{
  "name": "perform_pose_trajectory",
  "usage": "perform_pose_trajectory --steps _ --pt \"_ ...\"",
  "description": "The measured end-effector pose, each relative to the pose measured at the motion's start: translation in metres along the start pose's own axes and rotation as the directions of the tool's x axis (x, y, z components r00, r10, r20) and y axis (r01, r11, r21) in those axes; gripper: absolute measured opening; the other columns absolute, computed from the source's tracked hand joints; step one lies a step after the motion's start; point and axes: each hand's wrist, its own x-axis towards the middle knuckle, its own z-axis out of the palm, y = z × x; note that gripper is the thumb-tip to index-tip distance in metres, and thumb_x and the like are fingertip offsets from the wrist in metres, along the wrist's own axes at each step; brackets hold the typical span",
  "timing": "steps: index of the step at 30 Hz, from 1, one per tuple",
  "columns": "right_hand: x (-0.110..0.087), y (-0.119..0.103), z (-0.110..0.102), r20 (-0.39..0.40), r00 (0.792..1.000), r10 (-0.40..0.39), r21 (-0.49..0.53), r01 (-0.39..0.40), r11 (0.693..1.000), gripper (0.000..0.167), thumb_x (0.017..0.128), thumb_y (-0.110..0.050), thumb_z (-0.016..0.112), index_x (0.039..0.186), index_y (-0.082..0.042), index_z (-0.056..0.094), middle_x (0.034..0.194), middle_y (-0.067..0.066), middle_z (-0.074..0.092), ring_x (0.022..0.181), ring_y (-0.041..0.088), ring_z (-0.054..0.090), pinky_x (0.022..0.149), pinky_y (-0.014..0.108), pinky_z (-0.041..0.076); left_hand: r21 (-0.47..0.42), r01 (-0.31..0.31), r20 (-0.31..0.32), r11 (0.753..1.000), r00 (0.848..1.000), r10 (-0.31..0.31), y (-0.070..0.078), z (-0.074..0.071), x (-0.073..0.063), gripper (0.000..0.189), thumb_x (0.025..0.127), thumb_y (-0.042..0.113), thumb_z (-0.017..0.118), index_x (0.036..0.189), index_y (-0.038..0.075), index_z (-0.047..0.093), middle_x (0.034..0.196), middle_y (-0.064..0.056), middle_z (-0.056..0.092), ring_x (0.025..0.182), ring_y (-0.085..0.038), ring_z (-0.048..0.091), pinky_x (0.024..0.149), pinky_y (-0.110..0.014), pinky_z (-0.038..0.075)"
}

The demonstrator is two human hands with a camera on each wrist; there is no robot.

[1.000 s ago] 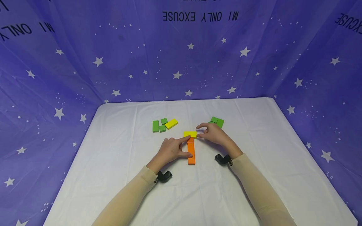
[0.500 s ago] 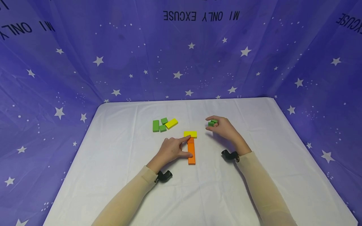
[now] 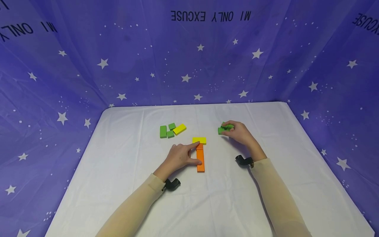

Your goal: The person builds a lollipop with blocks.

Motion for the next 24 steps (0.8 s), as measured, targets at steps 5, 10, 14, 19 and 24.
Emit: perform_pose_trajectory --steps 5,10,14,19,24 --pt "-0.0001 0.0030 0.0009 -0.014 1.000 0.019 -0.033 -0.019 0.999 0.039 0.082 -0.027 0.080 0.116 -0.012 0.069 0.067 0.002 0.053 0.063 0.019 0.049 0.063 0.036 0.040 -0.008 0.002 0.001 1.000 1.000 -0.002 -0.0001 0.0000 0.0003 0.088 0.069 0.072 0.074 0.144 0.030 0.054 0.059 0.009 0.049 0.052 -0.014 0.043 0.059 -0.032 0.025" --pt "-0.0015 0.0045 0.0011 -0.007 0.999 0.049 -0.046 -0.050 0.998 0.039 0.082 -0.026 0.078 0.117 -0.013 0.068 0.068 0.004 0.056 0.062 0.019 0.050 0.062 0.036 0.041 -0.012 0.005 0.005 1.000 1.000 -0.005 0.0004 0.0000 0.0010 0.089 0.068 0.072 0.075 0.144 0.030 0.054 0.059 0.008 0.049 0.052 -0.015 0.043 0.059 -0.032 0.025" --pt "-0.0020 0.0045 0.0016 -0.001 0.999 0.054 -0.044 -0.054 0.998 0.039 0.083 -0.025 0.078 0.118 -0.012 0.068 0.067 0.004 0.055 0.061 0.019 0.049 0.060 0.035 0.041 -0.022 0.009 0.007 1.000 1.000 -0.009 0.0004 0.0002 0.0008 0.088 0.069 0.071 0.075 0.143 0.030 0.054 0.060 0.008 0.049 0.053 -0.015 0.043 0.060 -0.032 0.025" --pt "-0.0023 0.0026 0.0019 0.004 0.999 0.054 -0.059 -0.053 0.997 0.039 0.083 -0.025 0.077 0.118 -0.010 0.067 0.068 0.003 0.055 0.062 0.018 0.049 0.060 0.034 0.040 -0.029 0.010 -0.002 1.000 1.000 -0.010 0.0000 0.0004 0.0004 0.089 0.068 0.071 0.075 0.144 0.030 0.053 0.060 0.009 0.050 0.053 -0.014 0.044 0.060 -0.032 0.026" --pt "-0.0026 0.0015 0.0020 0.011 0.998 0.056 -0.070 -0.055 0.996 0.041 0.084 -0.025 0.077 0.120 -0.009 0.067 0.068 0.002 0.053 0.062 0.017 0.048 0.059 0.033 0.039 -0.011 0.012 -0.002 1.000 1.000 -0.012 0.0004 0.0008 0.0008 0.091 0.068 0.073 0.074 0.146 0.030 0.051 0.060 0.009 0.050 0.052 -0.014 0.043 0.060 -0.032 0.026"
